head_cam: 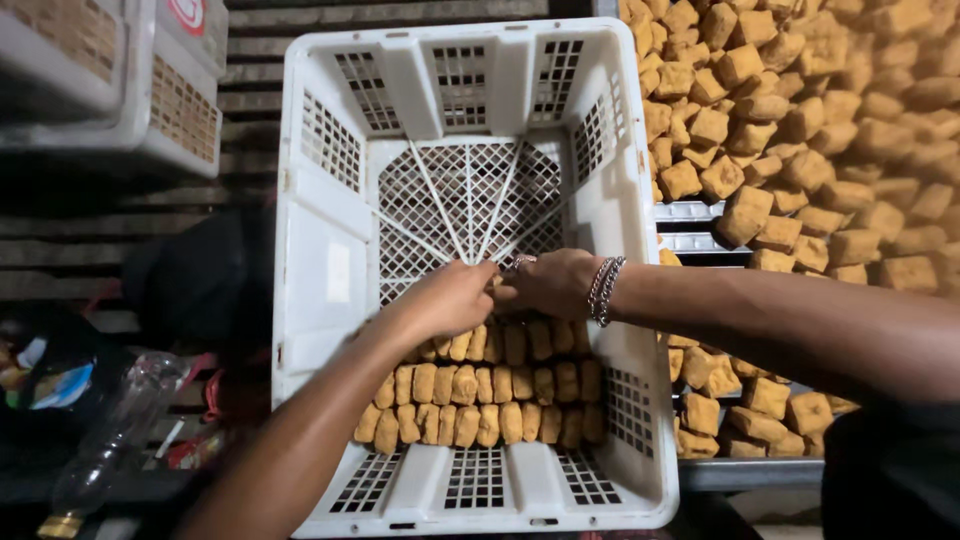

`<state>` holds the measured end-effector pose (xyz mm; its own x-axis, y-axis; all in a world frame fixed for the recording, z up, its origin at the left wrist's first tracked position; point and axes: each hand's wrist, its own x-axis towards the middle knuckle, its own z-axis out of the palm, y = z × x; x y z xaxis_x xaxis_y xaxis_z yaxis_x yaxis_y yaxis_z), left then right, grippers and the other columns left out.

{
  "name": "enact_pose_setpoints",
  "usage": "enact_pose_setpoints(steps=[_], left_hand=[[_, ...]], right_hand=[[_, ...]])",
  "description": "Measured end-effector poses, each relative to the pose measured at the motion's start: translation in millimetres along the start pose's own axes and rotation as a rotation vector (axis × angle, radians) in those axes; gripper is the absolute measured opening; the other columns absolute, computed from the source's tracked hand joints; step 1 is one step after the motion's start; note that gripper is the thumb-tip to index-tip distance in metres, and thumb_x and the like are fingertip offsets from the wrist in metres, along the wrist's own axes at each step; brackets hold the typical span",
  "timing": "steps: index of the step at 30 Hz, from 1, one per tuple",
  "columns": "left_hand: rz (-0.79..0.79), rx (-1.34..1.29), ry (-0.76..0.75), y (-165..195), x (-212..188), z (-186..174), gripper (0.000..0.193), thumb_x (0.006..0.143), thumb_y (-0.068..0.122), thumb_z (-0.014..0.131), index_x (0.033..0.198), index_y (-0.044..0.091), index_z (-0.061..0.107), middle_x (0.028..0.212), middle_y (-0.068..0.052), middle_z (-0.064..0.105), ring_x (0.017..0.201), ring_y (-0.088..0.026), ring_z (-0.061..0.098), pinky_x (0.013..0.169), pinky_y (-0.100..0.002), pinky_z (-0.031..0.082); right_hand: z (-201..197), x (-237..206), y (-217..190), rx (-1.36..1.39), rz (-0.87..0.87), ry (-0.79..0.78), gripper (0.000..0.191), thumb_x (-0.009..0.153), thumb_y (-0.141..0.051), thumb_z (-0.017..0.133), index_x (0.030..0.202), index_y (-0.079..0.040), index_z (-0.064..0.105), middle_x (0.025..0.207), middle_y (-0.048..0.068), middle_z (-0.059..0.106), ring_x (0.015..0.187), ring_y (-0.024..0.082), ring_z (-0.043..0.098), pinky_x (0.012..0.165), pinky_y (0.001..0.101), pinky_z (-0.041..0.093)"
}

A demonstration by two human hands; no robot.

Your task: The person picks up brown cube-shaped food pieces from a metal slatted rack and places them one at a time into a white plastic basket, arranging them in neat rows. The basket gradually fills with orderly rows of the pieces as the person continues transferring them from the rack.

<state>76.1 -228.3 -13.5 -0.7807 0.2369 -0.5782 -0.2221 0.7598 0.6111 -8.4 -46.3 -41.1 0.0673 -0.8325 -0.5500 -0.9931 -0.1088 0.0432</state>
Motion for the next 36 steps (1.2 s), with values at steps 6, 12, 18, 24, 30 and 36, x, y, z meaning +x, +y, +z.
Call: enact_pose_setpoints(steps=[6, 12, 18, 24, 30, 36], left_hand=[[0.115, 0.124, 0.035, -22.7, 15.0, 7.5, 0.043, 0.088, 0.018, 0.058, 0.120, -0.010, 0.056, 0.101, -0.030, 0.071, 0.091, -0.040, 0.071, 0.084, -0.048, 0.058], [0.232, 0.181, 0.069, -46.9, 35.7, 25.0, 0.037, 0.086, 0.023, 0.062, 0.108, -0.007, 0.064, 0.098, -0.030, 0.071, 0.091, -0.044, 0.070, 0.082, -0.052, 0.056], [0.245, 0.340, 0.002, -60.8, 39.5, 36.1, 0.029, 0.091, 0.024, 0.061, 0.104, 0.000, 0.073, 0.105, -0.025, 0.074, 0.101, -0.040, 0.071, 0.092, -0.050, 0.056], [0.200, 0.224, 0.043, -47.0, 18.1, 36.6, 0.036, 0.078, 0.015, 0.058, 0.113, 0.008, 0.065, 0.098, -0.022, 0.076, 0.099, -0.041, 0.072, 0.083, -0.049, 0.058], [0.045, 0.413, -0.006, -36.2, 15.4, 33.2, 0.031, 0.095, 0.033, 0.057, 0.114, 0.009, 0.061, 0.098, -0.024, 0.074, 0.101, -0.045, 0.068, 0.087, -0.055, 0.055], [0.067, 0.385, -0.053, -57.0, 32.1, 40.2, 0.038, 0.092, 0.033, 0.057, 0.127, 0.018, 0.056, 0.098, -0.025, 0.076, 0.099, -0.046, 0.071, 0.091, -0.056, 0.055]], right_hand=[[-16.1, -1.5, 16.7, 0.426, 0.161, -0.385, 0.031, 0.107, -0.021, 0.044, 0.136, -0.014, 0.051, 0.128, 0.020, 0.063, 0.090, 0.031, 0.076, 0.069, 0.0357, 0.062], [-12.7, 8.1, 27.0, 0.528, 0.071, -0.224, 0.029, 0.092, -0.018, 0.057, 0.119, -0.009, 0.060, 0.099, 0.018, 0.075, 0.089, 0.036, 0.074, 0.075, 0.0464, 0.058], [-31.7, -2.2, -9.7, 0.633, 0.096, -0.064, 0.027, 0.095, -0.029, 0.059, 0.116, -0.013, 0.066, 0.106, 0.015, 0.073, 0.095, 0.039, 0.071, 0.078, 0.0505, 0.057], [2.4, -135.4, -49.7, 0.494, 0.381, 1.111, 0.044, 0.096, -0.015, 0.068, 0.139, -0.007, 0.060, 0.133, 0.014, 0.062, 0.125, 0.035, 0.060, 0.106, 0.0457, 0.053], [140.8, -273.7, -73.2, 0.718, 1.825, 0.658, 0.067, 0.092, -0.045, 0.077, 0.144, -0.008, 0.054, 0.127, 0.028, 0.057, 0.116, 0.046, 0.057, 0.095, 0.0563, 0.047], [189.7, -245.9, -142.1, 0.398, 1.316, 0.808, 0.045, 0.087, -0.041, 0.068, 0.127, -0.019, 0.064, 0.136, 0.013, 0.063, 0.122, 0.041, 0.057, 0.096, 0.0555, 0.034]])
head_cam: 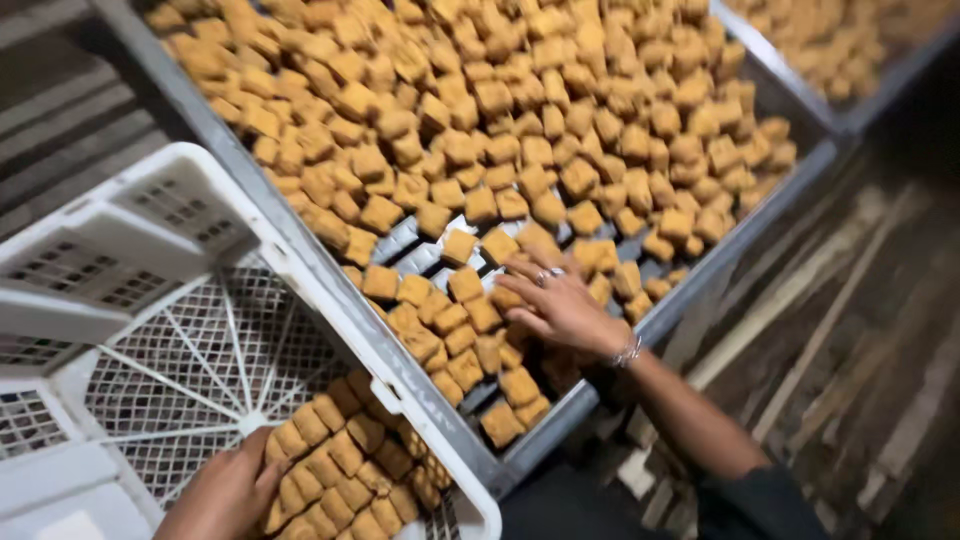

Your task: The person picks up brown cube-shaped food pieces from a metal slatted rack and places them one at a time into a white plastic basket, arranging them in neat rows. The basket gradually fills with orderly rows of the pieces as the person continues transferring them from the rack.

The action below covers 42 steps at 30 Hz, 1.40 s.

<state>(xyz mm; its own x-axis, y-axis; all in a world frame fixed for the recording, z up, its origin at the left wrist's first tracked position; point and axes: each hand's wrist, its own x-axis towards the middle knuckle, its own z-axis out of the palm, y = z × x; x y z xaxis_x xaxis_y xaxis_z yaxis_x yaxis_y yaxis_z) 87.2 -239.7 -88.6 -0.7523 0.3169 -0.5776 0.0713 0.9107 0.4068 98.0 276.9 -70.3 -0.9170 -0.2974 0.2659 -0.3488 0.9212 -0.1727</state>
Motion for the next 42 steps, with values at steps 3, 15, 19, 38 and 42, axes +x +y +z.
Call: enact_pose_setpoints(steps=[3, 15, 19, 38, 42], left_hand=[[-0.017, 0.086, 0.008, -13.0, 3.7, 9.2, 0.042, 0.093, 0.035, 0.058, 0.131, 0.018, 0.054, 0.098, -0.025, 0.076, 0.100, -0.045, 0.071, 0.092, -0.055, 0.056], [-0.043, 0.027, 0.071, -0.5, -8.1, -2.5, 0.044, 0.089, 0.033, 0.064, 0.130, 0.017, 0.058, 0.105, -0.023, 0.075, 0.104, -0.045, 0.070, 0.091, -0.053, 0.056], [-0.001, 0.043, 0.063, -5.9, -0.4, 1.4, 0.050, 0.089, 0.034, 0.065, 0.134, 0.016, 0.055, 0.100, -0.025, 0.076, 0.099, -0.043, 0.072, 0.090, -0.051, 0.057], [-0.066, 0.045, -0.023, 22.4, -19.4, -15.7, 0.050, 0.094, 0.036, 0.058, 0.136, 0.011, 0.048, 0.097, -0.023, 0.075, 0.097, -0.042, 0.073, 0.090, -0.051, 0.057], [-0.006, 0.098, 0.039, 32.8, -22.4, -22.9, 0.054, 0.092, 0.037, 0.060, 0.136, 0.008, 0.048, 0.097, -0.024, 0.074, 0.097, -0.043, 0.070, 0.088, -0.051, 0.057]], right_hand=[[-15.0, -18.4, 23.3, 0.412, 0.228, -0.139, 0.040, 0.097, -0.031, 0.066, 0.136, -0.021, 0.064, 0.123, 0.007, 0.073, 0.110, 0.022, 0.066, 0.097, 0.0380, 0.049], [-42.2, -58.9, 154.7, -0.192, 0.614, -0.101, 0.037, 0.093, -0.032, 0.073, 0.118, -0.008, 0.063, 0.094, 0.020, 0.071, 0.086, 0.039, 0.071, 0.077, 0.0496, 0.058], [-31.3, -26.0, 127.9, 0.064, 0.480, 0.203, 0.041, 0.091, -0.032, 0.077, 0.114, -0.002, 0.060, 0.096, 0.019, 0.069, 0.081, 0.035, 0.071, 0.071, 0.0458, 0.058], [-5.5, 62.6, 109.9, 0.014, 0.430, 0.291, 0.040, 0.085, -0.017, 0.074, 0.120, -0.006, 0.059, 0.120, 0.024, 0.062, 0.101, 0.043, 0.065, 0.083, 0.0505, 0.055], [-2.6, 62.5, 85.9, 0.195, 0.340, 0.296, 0.057, 0.085, -0.027, 0.081, 0.128, -0.003, 0.053, 0.115, 0.023, 0.064, 0.103, 0.040, 0.066, 0.088, 0.0487, 0.054]])
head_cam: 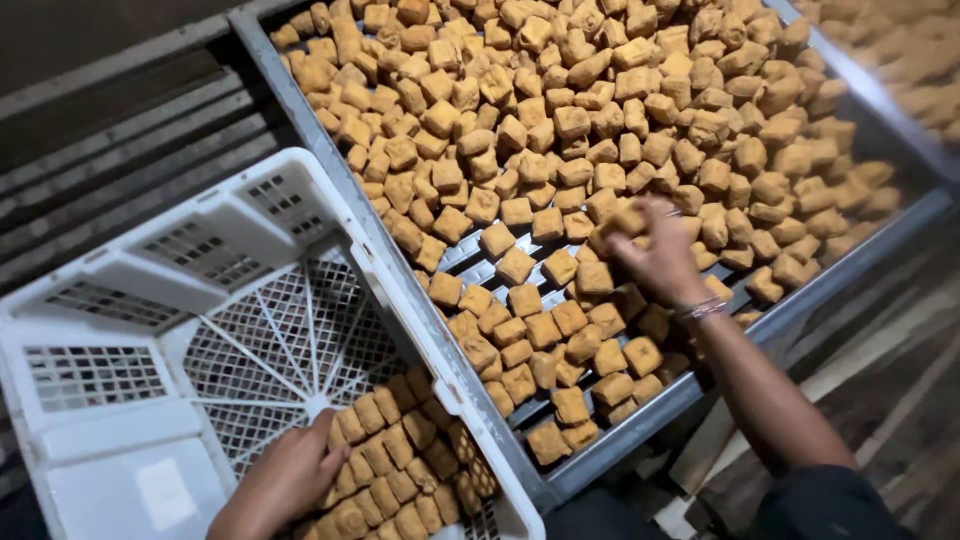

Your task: The person picks up brown cube-shaped food pieces from a metal slatted rack and places them one at a time into a white plastic basket, arranging them in neat rows. The basket gradually fills with orderly rows of the pieces as the person continues transferring them from the rack.

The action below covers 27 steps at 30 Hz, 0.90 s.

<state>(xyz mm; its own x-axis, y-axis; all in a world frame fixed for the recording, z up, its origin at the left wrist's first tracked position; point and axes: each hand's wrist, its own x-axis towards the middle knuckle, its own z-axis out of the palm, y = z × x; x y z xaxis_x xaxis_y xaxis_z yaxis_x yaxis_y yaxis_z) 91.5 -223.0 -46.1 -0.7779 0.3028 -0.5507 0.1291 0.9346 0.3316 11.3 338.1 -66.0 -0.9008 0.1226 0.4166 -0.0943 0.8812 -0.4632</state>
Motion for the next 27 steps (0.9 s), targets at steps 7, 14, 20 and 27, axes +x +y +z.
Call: enact_pose_setpoints(steps=[7, 14, 20, 27], left_hand=[[-0.048, 0.024, -0.068, 10.8, -4.4, -5.2, 0.062, 0.095, 0.036, 0.059, 0.143, 0.001, 0.043, 0.098, -0.024, 0.075, 0.094, -0.038, 0.075, 0.088, -0.047, 0.060], [-0.031, -0.013, -0.087, 10.8, -4.8, -6.9, 0.064, 0.094, 0.033, 0.057, 0.148, 0.002, 0.039, 0.100, -0.023, 0.075, 0.098, -0.039, 0.073, 0.090, -0.047, 0.059], [0.048, 0.034, 0.037, 11.0, -7.1, -3.5, 0.061, 0.092, 0.035, 0.059, 0.141, 0.002, 0.047, 0.104, -0.025, 0.072, 0.100, -0.044, 0.069, 0.088, -0.052, 0.056], [0.001, 0.059, -0.080, 15.9, -10.5, -11.2, 0.063, 0.097, 0.034, 0.055, 0.145, -0.003, 0.039, 0.094, -0.024, 0.075, 0.091, -0.040, 0.074, 0.087, -0.049, 0.059]], right_hand=[[3.5, 0.1, -29.1, -0.022, 0.147, -0.182, 0.074, 0.081, -0.027, 0.086, 0.139, -0.007, 0.046, 0.114, 0.023, 0.069, 0.101, 0.036, 0.070, 0.087, 0.0461, 0.058], [-21.5, -31.7, -64.0, 0.089, 0.214, 0.002, 0.073, 0.083, -0.031, 0.086, 0.139, -0.009, 0.046, 0.122, 0.022, 0.067, 0.104, 0.030, 0.073, 0.084, 0.0394, 0.064], [5.4, -59.1, -90.7, -0.207, -0.188, -0.055, 0.084, 0.083, -0.025, 0.088, 0.145, -0.003, 0.036, 0.128, 0.031, 0.058, 0.106, 0.051, 0.062, 0.087, 0.0563, 0.054], [17.6, -38.4, -76.0, -0.113, -0.244, 0.024, 0.081, 0.086, -0.015, 0.083, 0.147, -0.007, 0.030, 0.134, 0.025, 0.051, 0.121, 0.048, 0.056, 0.102, 0.0543, 0.050]])
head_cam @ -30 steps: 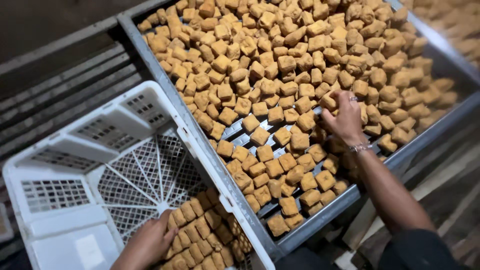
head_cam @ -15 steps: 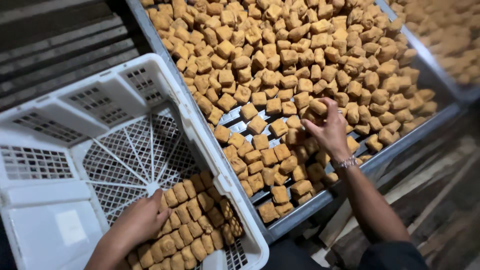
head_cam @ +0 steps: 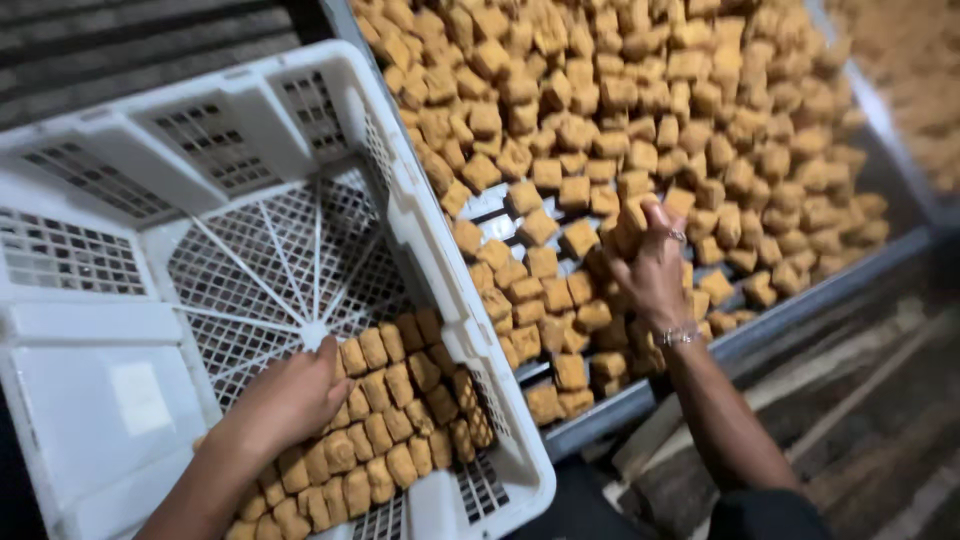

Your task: The person picks up brown cube-shaped food pieces from a metal slatted rack and places them one at a time into a white plastic basket, arranging them in neat rows. The basket gradually fills with orderly rows of the pieces as the person continues transferring them from the rack.

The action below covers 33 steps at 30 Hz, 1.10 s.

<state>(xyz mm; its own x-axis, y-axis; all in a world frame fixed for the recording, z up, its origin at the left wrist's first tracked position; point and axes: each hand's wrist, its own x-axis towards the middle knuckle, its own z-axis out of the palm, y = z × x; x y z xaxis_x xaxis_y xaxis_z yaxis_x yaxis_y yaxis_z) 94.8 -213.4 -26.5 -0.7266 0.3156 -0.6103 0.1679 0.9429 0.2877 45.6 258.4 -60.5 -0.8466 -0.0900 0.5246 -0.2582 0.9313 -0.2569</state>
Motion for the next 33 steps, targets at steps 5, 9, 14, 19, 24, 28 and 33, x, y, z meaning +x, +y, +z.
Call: enact_pose_setpoints(steps=[5, 9, 14, 19, 24, 28, 33], left_hand=[[0.086, -0.041, 0.095, 0.8, -3.3, -2.0, 0.060, 0.094, 0.035, 0.059, 0.138, -0.004, 0.045, 0.093, -0.025, 0.073, 0.093, -0.043, 0.071, 0.084, -0.051, 0.058], [0.020, -0.004, 0.008, 0.0, -2.1, -2.7, 0.066, 0.098, 0.035, 0.055, 0.147, -0.005, 0.036, 0.094, -0.026, 0.073, 0.093, -0.042, 0.073, 0.087, -0.050, 0.059], [0.029, -0.081, 0.010, -1.8, -1.7, -7.2, 0.064, 0.097, 0.036, 0.057, 0.144, -0.003, 0.039, 0.105, -0.025, 0.071, 0.100, -0.041, 0.071, 0.090, -0.050, 0.058], [-0.025, -0.027, -0.029, 1.3, -5.9, -19.1, 0.066, 0.097, 0.037, 0.056, 0.148, -0.001, 0.036, 0.106, -0.022, 0.072, 0.101, -0.039, 0.071, 0.090, -0.051, 0.057], [-0.069, 0.014, -0.015, 1.2, -11.4, -27.6, 0.052, 0.098, 0.039, 0.053, 0.137, 0.005, 0.047, 0.096, -0.016, 0.074, 0.095, -0.035, 0.073, 0.084, -0.051, 0.059], [-0.085, 0.000, 0.040, -5.9, -11.9, -30.4, 0.045, 0.099, 0.038, 0.052, 0.133, 0.007, 0.052, 0.087, -0.015, 0.074, 0.086, -0.034, 0.075, 0.080, -0.051, 0.059], [-0.040, 0.017, 0.295, -12.4, -14.6, -32.6, 0.040, 0.098, 0.037, 0.056, 0.122, 0.006, 0.061, 0.086, -0.017, 0.073, 0.082, -0.033, 0.074, 0.076, -0.051, 0.060]], right_hand=[[26.2, 5.8, 6.4, 0.160, -0.015, -0.136, 0.080, 0.080, -0.013, 0.084, 0.146, -0.019, 0.038, 0.144, 0.031, 0.047, 0.122, 0.044, 0.059, 0.097, 0.0473, 0.055], [37.4, 8.7, 4.4, 0.006, -0.051, -0.203, 0.100, 0.077, -0.020, 0.091, 0.154, -0.017, 0.027, 0.133, 0.030, 0.051, 0.118, 0.049, 0.057, 0.092, 0.0534, 0.052], [25.4, 22.1, 7.7, 0.363, 0.239, -0.079, 0.109, 0.081, -0.019, 0.089, 0.158, -0.015, 0.011, 0.138, 0.026, 0.052, 0.125, 0.036, 0.058, 0.102, 0.0524, 0.054], [17.0, 52.1, -0.5, 0.973, 0.420, 0.039, 0.114, 0.082, -0.016, 0.087, 0.160, -0.015, 0.003, 0.148, 0.018, 0.047, 0.129, 0.030, 0.059, 0.104, 0.0472, 0.055], [45.0, 71.3, -22.3, 0.325, 0.087, 0.131, 0.118, 0.084, -0.004, 0.094, 0.164, -0.011, 0.008, 0.154, 0.031, 0.039, 0.138, 0.042, 0.049, 0.114, 0.0516, 0.045], [76.8, 71.7, -48.4, 0.188, 0.023, 0.031, 0.107, 0.079, -0.010, 0.090, 0.160, -0.011, 0.019, 0.147, 0.028, 0.046, 0.127, 0.042, 0.056, 0.100, 0.0523, 0.052], [101.4, 77.9, -70.9, -0.022, -0.054, -0.162, 0.098, 0.078, -0.016, 0.087, 0.156, -0.008, 0.028, 0.142, 0.029, 0.046, 0.117, 0.048, 0.053, 0.086, 0.0522, 0.055]])
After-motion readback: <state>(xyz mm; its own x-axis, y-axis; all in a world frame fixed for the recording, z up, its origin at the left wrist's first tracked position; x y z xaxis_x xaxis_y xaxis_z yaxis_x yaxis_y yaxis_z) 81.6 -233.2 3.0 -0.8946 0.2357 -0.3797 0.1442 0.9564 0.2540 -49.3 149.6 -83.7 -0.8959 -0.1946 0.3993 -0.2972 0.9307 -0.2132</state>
